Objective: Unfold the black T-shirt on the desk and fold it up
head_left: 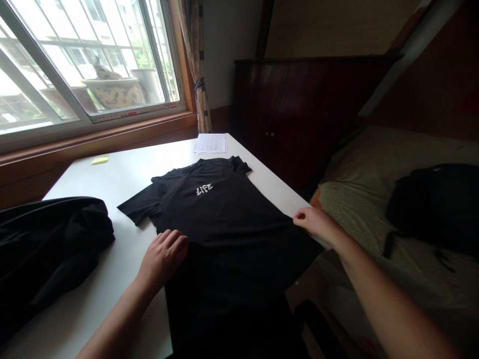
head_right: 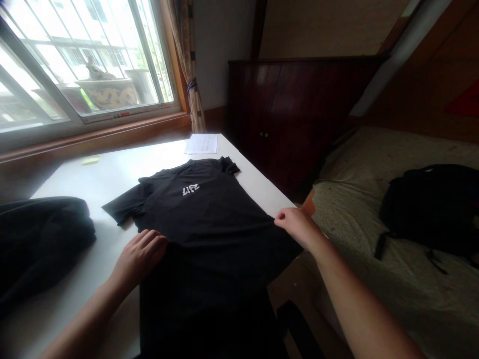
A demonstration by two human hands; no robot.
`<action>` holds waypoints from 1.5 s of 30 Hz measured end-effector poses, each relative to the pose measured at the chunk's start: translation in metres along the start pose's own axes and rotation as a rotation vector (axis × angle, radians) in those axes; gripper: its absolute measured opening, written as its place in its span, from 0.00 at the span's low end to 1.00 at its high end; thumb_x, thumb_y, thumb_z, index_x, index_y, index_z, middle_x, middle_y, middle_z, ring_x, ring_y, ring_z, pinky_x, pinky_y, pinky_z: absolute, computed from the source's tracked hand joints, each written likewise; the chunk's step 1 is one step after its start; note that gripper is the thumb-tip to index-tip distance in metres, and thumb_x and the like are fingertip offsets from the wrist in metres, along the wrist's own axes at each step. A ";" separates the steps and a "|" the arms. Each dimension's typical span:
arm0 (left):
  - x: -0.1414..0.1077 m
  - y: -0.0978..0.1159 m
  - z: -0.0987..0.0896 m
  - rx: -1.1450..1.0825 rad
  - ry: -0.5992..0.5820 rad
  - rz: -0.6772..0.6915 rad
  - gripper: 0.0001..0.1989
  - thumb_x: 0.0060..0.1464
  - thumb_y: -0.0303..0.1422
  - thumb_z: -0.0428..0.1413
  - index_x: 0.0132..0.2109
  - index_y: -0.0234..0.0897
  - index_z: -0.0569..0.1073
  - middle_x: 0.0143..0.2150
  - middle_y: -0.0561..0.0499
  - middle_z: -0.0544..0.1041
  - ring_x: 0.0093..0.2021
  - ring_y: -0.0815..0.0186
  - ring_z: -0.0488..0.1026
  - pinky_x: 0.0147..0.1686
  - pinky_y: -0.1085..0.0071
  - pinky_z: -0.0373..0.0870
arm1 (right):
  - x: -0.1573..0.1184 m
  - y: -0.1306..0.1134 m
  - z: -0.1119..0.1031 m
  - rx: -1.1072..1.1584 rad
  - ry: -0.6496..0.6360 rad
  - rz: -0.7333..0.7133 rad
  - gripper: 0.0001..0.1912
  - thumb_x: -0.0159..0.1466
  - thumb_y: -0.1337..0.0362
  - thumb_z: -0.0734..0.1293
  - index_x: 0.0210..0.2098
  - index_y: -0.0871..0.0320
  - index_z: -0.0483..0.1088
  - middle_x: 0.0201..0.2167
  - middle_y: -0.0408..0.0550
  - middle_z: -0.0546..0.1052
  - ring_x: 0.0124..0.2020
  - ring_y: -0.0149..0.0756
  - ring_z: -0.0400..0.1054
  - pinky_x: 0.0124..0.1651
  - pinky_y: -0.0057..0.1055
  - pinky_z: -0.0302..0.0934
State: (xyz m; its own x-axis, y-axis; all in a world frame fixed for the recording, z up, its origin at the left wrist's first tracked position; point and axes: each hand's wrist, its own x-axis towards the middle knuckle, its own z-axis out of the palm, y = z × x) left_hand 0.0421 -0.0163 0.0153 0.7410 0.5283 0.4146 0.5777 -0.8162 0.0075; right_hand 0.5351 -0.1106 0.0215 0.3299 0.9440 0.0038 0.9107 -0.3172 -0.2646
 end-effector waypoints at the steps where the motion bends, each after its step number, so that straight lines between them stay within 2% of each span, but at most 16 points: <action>1: 0.000 0.001 0.000 -0.007 0.012 -0.002 0.05 0.68 0.28 0.51 0.43 0.39 0.72 0.38 0.49 0.73 0.37 0.60 0.67 0.39 0.63 0.65 | 0.002 0.004 0.000 0.037 -0.010 0.018 0.07 0.57 0.62 0.67 0.27 0.53 0.78 0.27 0.44 0.80 0.31 0.39 0.73 0.32 0.29 0.57; 5: 0.002 0.003 0.002 -0.006 -0.002 0.017 0.05 0.67 0.27 0.52 0.43 0.39 0.72 0.38 0.49 0.73 0.38 0.60 0.68 0.39 0.63 0.66 | 0.007 0.014 0.007 0.071 -0.032 0.058 0.06 0.56 0.62 0.67 0.26 0.54 0.77 0.27 0.44 0.80 0.31 0.39 0.73 0.32 0.29 0.57; 11: 0.001 0.002 0.007 0.021 -0.054 0.040 0.05 0.67 0.27 0.52 0.42 0.38 0.72 0.38 0.49 0.72 0.38 0.60 0.66 0.39 0.63 0.65 | 0.007 0.020 0.014 0.016 0.046 0.059 0.04 0.56 0.62 0.68 0.27 0.53 0.76 0.27 0.44 0.79 0.29 0.37 0.71 0.30 0.29 0.55; 15: 0.001 0.003 0.008 0.035 -0.095 0.064 0.05 0.66 0.27 0.52 0.42 0.39 0.72 0.38 0.48 0.72 0.37 0.60 0.66 0.38 0.63 0.65 | 0.002 0.018 0.012 -0.028 0.126 -0.073 0.05 0.59 0.67 0.66 0.31 0.54 0.75 0.31 0.45 0.78 0.32 0.37 0.72 0.34 0.30 0.59; 19: 0.002 0.005 0.007 0.035 -0.110 0.071 0.05 0.66 0.26 0.52 0.42 0.39 0.72 0.37 0.49 0.71 0.37 0.60 0.66 0.37 0.64 0.65 | -0.008 0.008 0.017 -0.115 0.257 -0.230 0.14 0.58 0.75 0.63 0.38 0.55 0.74 0.42 0.50 0.75 0.39 0.41 0.73 0.42 0.33 0.64; 23: 0.003 0.007 0.007 0.043 -0.133 0.063 0.05 0.67 0.27 0.52 0.41 0.39 0.72 0.37 0.49 0.71 0.37 0.60 0.66 0.38 0.63 0.65 | -0.019 -0.001 0.021 -0.103 0.385 -0.329 0.15 0.62 0.76 0.60 0.42 0.56 0.75 0.43 0.53 0.74 0.46 0.46 0.71 0.52 0.40 0.65; 25: 0.003 0.007 0.008 0.051 -0.130 0.064 0.05 0.67 0.27 0.52 0.41 0.39 0.72 0.37 0.49 0.71 0.37 0.60 0.66 0.38 0.63 0.65 | -0.022 -0.002 0.022 -0.086 0.408 -0.378 0.15 0.65 0.73 0.60 0.44 0.55 0.76 0.43 0.53 0.75 0.47 0.47 0.71 0.56 0.42 0.64; 31: 0.003 0.007 0.006 0.055 -0.098 0.065 0.06 0.68 0.28 0.51 0.42 0.39 0.72 0.37 0.49 0.71 0.37 0.60 0.66 0.38 0.63 0.65 | -0.025 0.004 0.026 -0.103 0.357 -0.452 0.16 0.71 0.63 0.61 0.53 0.54 0.77 0.50 0.51 0.77 0.51 0.47 0.69 0.59 0.45 0.63; 36: 0.003 0.007 0.005 0.058 -0.077 0.059 0.06 0.68 0.28 0.51 0.42 0.39 0.72 0.37 0.48 0.71 0.37 0.61 0.66 0.37 0.64 0.65 | -0.028 0.019 0.029 -0.118 0.266 -0.474 0.21 0.73 0.59 0.59 0.63 0.50 0.69 0.60 0.48 0.73 0.60 0.47 0.64 0.63 0.46 0.59; 45: 0.003 0.008 0.003 0.030 -0.043 0.041 0.07 0.68 0.27 0.49 0.42 0.39 0.71 0.37 0.49 0.72 0.36 0.61 0.66 0.38 0.64 0.65 | -0.026 0.030 0.031 -0.104 0.240 -0.459 0.23 0.73 0.58 0.58 0.66 0.49 0.66 0.64 0.47 0.71 0.63 0.45 0.64 0.65 0.48 0.58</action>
State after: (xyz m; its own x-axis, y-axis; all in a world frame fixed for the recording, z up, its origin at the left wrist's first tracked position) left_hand 0.0500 -0.0210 0.0137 0.7777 0.5050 0.3744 0.5565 -0.8301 -0.0363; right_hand 0.5463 -0.1423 -0.0166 -0.0717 0.9443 0.3211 0.9907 0.1046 -0.0866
